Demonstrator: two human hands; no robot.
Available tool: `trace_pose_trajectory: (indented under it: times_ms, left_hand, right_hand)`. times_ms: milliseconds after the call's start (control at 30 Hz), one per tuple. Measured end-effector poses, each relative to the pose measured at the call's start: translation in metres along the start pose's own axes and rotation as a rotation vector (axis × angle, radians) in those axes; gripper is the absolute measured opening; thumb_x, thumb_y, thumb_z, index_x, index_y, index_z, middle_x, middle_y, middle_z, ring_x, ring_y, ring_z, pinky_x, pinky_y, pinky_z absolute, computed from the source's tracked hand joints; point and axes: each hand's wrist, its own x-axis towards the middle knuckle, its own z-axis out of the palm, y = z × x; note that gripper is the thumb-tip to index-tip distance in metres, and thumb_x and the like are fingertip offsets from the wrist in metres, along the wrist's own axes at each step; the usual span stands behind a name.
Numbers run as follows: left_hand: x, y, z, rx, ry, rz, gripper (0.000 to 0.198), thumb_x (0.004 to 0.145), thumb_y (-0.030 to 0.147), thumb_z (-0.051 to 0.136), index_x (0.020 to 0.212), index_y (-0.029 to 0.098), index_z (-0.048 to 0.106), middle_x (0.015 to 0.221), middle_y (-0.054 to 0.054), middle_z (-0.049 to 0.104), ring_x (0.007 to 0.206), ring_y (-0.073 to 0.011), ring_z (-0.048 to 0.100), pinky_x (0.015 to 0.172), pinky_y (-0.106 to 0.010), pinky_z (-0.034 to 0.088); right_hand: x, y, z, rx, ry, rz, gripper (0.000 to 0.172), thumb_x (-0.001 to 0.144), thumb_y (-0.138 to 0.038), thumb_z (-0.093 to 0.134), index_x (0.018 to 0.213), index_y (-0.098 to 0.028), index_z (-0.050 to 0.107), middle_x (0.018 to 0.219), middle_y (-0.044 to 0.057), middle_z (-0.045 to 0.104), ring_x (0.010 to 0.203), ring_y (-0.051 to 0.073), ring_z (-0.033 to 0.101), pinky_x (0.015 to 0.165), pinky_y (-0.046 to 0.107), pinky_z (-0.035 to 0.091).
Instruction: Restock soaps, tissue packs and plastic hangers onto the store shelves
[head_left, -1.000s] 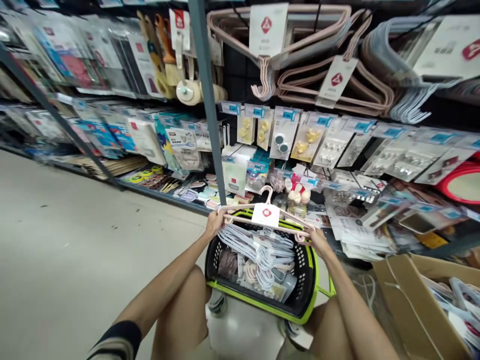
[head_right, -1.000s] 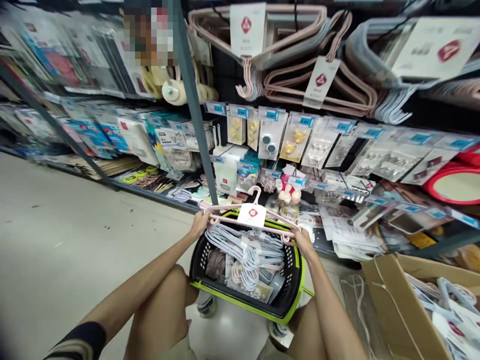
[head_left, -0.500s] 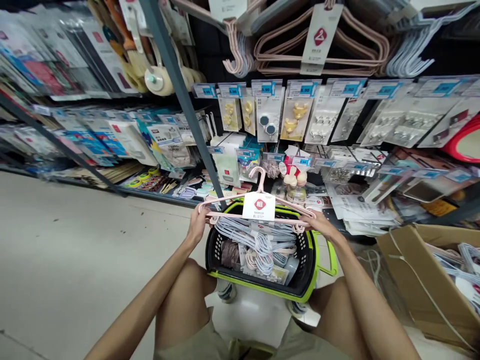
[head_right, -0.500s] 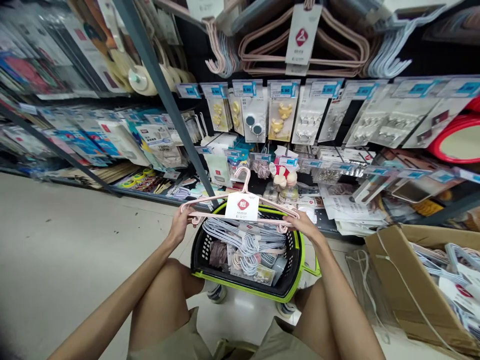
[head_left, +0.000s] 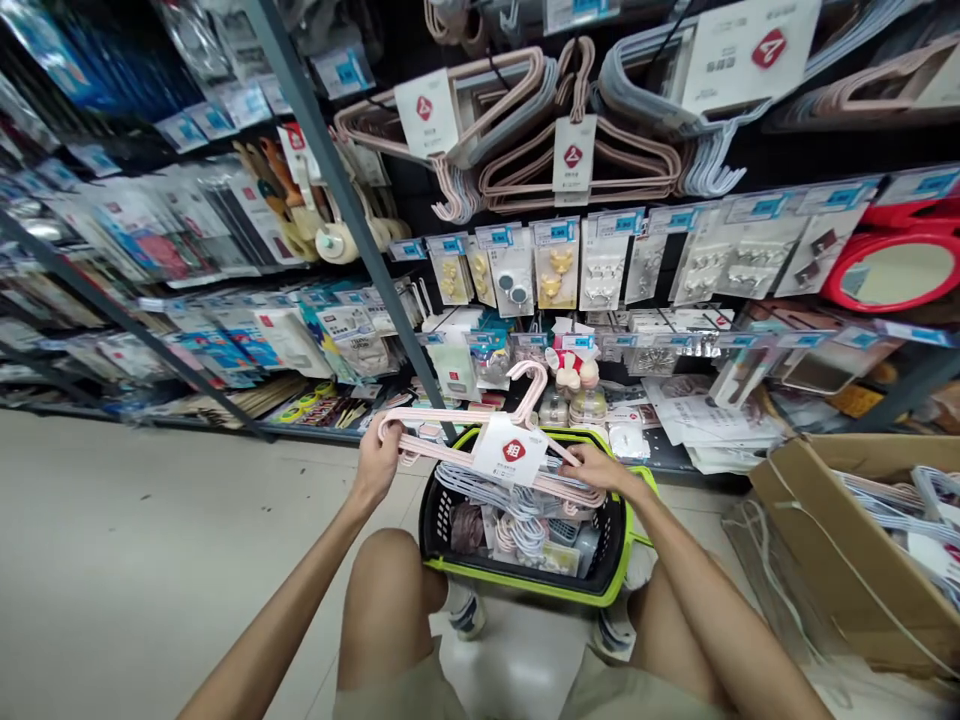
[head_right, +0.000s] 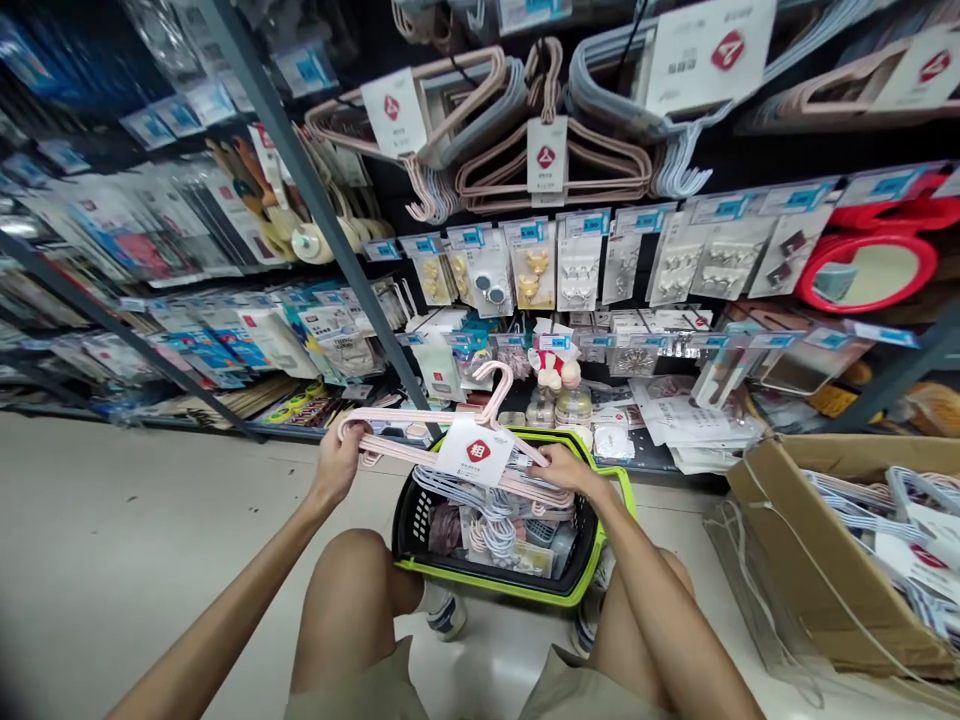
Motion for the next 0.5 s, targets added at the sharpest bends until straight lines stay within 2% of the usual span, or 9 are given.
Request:
trace_pose_trajectory:
  times_ms: [67,133,200,267,333,367,467,500]
  left_hand:
    - [0.001,0.012,-0.002,0.038,-0.015,0.044,0.025,0.088,0.045,0.063,0.093,0.021,0.062,0.082,0.0,0.059,0.072,-0.0167,0.053,0.065,-0.027,0.045]
    - [0.005,0.024,-0.006,-0.023,-0.028,0.002,0.035,0.086,0.053,0.067,0.098,0.021,0.062,0.083,0.0,0.06,0.071,-0.0165,0.054,0.064,-0.027,0.046]
    - [0.007,0.034,-0.01,-0.196,-0.057,-0.094,0.048,0.086,0.065,0.062,0.105,0.021,0.061,0.085,0.0,0.061,0.07,-0.0169,0.057,0.062,-0.028,0.048]
    - [-0.005,0.039,-0.011,-0.382,-0.029,-0.188,0.056,0.088,0.073,0.052,0.11,0.021,0.06,0.087,-0.001,0.063,0.074,-0.0193,0.063,0.064,-0.031,0.053]
    - [-0.043,0.034,-0.002,-0.422,0.025,-0.284,0.052,0.087,0.07,0.051,0.106,0.022,0.06,0.081,0.0,0.063,0.075,-0.0203,0.067,0.069,-0.034,0.056]
    - [-0.073,0.028,0.008,-0.349,0.034,-0.338,0.044,0.085,0.064,0.06,0.1,0.022,0.06,0.072,0.003,0.061,0.068,-0.0183,0.065,0.069,-0.033,0.056]
    - [-0.186,0.002,0.051,-0.247,-0.359,-0.562,0.047,0.075,0.068,0.069,0.073,0.022,0.061,0.048,0.003,0.052,0.042,-0.0161,0.049,0.045,-0.031,0.043]
    - [-0.223,-0.006,0.067,-0.215,-0.662,-0.686,0.045,0.076,0.066,0.072,0.072,0.023,0.06,0.05,0.003,0.054,0.045,-0.0153,0.05,0.047,-0.03,0.045]
  right_hand:
    - [0.002,-0.006,0.017,-0.021,0.139,-0.037,0.021,0.075,-0.037,0.068,0.078,-0.018,0.073,0.073,0.0,0.069,0.07,0.017,0.056,0.065,0.026,0.036]
    - [0.005,-0.012,0.027,-0.017,0.248,-0.058,0.021,0.079,-0.036,0.062,0.077,-0.018,0.071,0.071,0.0,0.067,0.069,0.017,0.055,0.064,0.027,0.034]
    - [0.007,-0.017,0.027,0.007,0.309,-0.078,0.022,0.081,-0.038,0.06,0.074,-0.018,0.07,0.065,-0.001,0.063,0.065,0.017,0.053,0.063,0.027,0.033]
    - [0.009,-0.02,0.021,0.037,0.348,-0.114,0.024,0.08,-0.041,0.061,0.072,-0.019,0.068,0.061,-0.003,0.059,0.063,0.016,0.052,0.062,0.027,0.033]
    - [0.011,-0.022,0.011,0.067,0.396,-0.158,0.025,0.08,-0.042,0.061,0.072,-0.02,0.067,0.063,-0.003,0.06,0.064,0.017,0.052,0.063,0.027,0.035]
    - [0.013,-0.022,0.006,0.082,0.423,-0.179,0.025,0.08,-0.043,0.061,0.073,-0.019,0.068,0.065,-0.002,0.062,0.066,0.017,0.054,0.064,0.028,0.036]
    - [0.016,-0.022,-0.005,0.13,0.488,-0.217,0.029,0.081,-0.044,0.06,0.081,-0.018,0.071,0.075,0.001,0.07,0.073,0.019,0.06,0.069,0.029,0.043]
    - [0.017,-0.023,-0.007,0.146,0.507,-0.22,0.031,0.082,-0.045,0.06,0.084,-0.017,0.072,0.078,0.002,0.071,0.074,0.02,0.061,0.071,0.029,0.045]
